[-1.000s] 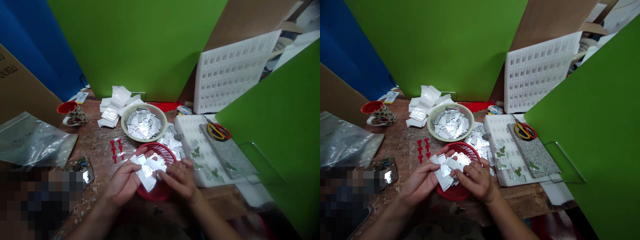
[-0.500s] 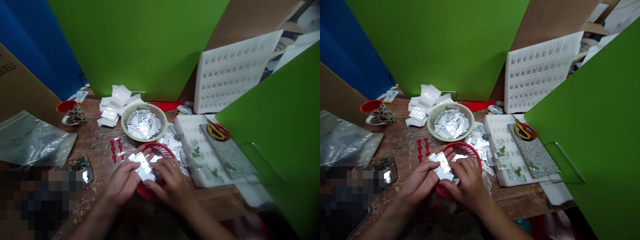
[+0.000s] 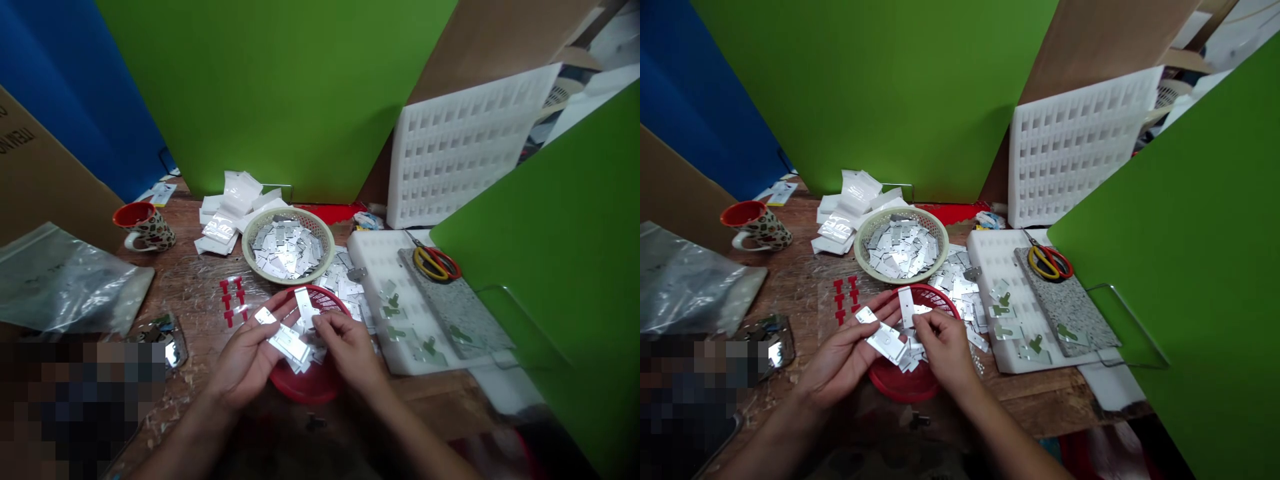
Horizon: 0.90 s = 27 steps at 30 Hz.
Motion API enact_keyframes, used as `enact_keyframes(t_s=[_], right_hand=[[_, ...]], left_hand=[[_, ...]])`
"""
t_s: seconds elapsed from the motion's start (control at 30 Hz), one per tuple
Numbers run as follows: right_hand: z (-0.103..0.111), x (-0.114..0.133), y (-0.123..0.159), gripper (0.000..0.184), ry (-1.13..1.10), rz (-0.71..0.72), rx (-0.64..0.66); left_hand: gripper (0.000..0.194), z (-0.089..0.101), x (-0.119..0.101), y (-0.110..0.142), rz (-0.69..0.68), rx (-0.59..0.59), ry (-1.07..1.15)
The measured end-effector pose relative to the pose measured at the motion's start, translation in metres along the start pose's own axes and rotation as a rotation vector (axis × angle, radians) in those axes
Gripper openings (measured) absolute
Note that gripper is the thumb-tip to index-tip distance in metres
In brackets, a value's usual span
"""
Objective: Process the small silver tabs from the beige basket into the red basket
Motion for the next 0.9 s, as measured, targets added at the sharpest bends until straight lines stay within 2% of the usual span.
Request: enact_keyframes(t_s=[0.07, 0.13, 0.37, 0.47, 0.63, 0.73, 0.8, 0.9], right_hand=[[0.003, -0.001, -0.002, 0.031, -0.101, -0.085, -0.009], [0.005, 0.0, -0.003, 0.033, -0.121, -0.112, -0.008], [0.008, 0.002, -0.001, 0.034, -0.055, -0.019, 0.014], [0.012, -0.003, 0.0, 0.036, 0.065, 0.027, 0.065], [0.015, 0.003, 0.007, 0.015, 0.414, 0.308, 0.075], [0.009, 0.014, 0.011, 0.027, 0.478, 0.549, 0.207], [0.005, 0.017, 0.013, 0.03, 0.533, 0.682, 0.263], [0.002, 0.013, 0.013, 0.025, 0.572, 0.765, 0.197]], left_hand=[[0.061, -0.001, -0.003, 0.002, -0.007, -0.018, 0.012], [0.063, 0.0, -0.006, 0.003, -0.023, -0.037, 0.014], [0.06, 0.004, -0.01, 0.006, -0.052, -0.045, -0.007], [0.059, 0.004, -0.01, 0.007, -0.06, -0.06, -0.015], [0.057, 0.001, -0.01, 0.006, -0.073, -0.064, -0.008], [0.058, 0.0, -0.009, 0.004, -0.071, -0.077, 0.001], [0.059, 0.0, -0.008, 0.003, -0.064, -0.082, 0.006], [0.058, -0.001, -0.008, 0.003, -0.029, -0.067, 0.012]])
Point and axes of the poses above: each hand's wrist, its own y-axis away from the middle knuckle, its own z-axis out of the back of the hand, x = y × z, the point moved 1 cm from there along -y, towards the middle knuckle, and after that the axes turned 14 degrees about z, right-handed, at the moved point
